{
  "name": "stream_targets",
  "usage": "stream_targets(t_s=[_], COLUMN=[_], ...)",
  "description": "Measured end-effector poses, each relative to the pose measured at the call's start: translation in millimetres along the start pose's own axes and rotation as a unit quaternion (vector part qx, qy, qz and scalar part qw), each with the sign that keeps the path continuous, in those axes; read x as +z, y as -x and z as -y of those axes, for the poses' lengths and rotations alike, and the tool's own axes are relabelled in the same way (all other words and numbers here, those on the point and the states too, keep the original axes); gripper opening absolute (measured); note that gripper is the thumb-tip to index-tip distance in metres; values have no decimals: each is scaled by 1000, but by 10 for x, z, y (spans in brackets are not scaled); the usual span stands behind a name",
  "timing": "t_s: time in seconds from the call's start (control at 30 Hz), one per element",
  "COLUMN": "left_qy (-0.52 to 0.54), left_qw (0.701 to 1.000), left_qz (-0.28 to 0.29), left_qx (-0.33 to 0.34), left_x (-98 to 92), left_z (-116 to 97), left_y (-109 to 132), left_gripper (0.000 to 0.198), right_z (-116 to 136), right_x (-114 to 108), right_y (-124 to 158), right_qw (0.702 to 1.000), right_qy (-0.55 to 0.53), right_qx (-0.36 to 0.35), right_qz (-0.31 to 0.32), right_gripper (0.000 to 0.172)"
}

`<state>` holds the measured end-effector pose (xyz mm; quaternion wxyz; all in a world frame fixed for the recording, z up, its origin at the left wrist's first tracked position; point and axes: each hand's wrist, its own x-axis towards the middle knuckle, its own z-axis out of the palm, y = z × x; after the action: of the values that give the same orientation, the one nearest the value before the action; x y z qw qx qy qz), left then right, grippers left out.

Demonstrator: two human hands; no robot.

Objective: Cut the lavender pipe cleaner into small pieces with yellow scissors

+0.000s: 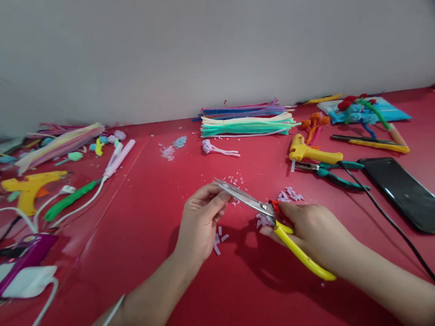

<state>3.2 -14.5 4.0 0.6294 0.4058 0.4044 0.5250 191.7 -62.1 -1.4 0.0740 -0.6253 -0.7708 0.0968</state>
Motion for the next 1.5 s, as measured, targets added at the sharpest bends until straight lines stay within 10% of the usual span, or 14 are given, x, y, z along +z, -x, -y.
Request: stream_targets(t_s=[0.43,0.93,1.5], left_qy=[-44,-296,-441], left_qw=[998,918,855], left_qz=[27,264,247], left_qx=[-29,-15,112], left_x=[24,152,138], left_z=[3,94,81], left_y=[-7,128,174], left_gripper=[11,14,17], right_z=[-55,81,104], right_x=[-28,-38,2], right_y=[-43,27,67], right_qw=[994,977,977], right_qy=[43,-211,-213], right_qx=[67,3,4], right_qz=[-74,-24,2], right_gripper=[39,16,13])
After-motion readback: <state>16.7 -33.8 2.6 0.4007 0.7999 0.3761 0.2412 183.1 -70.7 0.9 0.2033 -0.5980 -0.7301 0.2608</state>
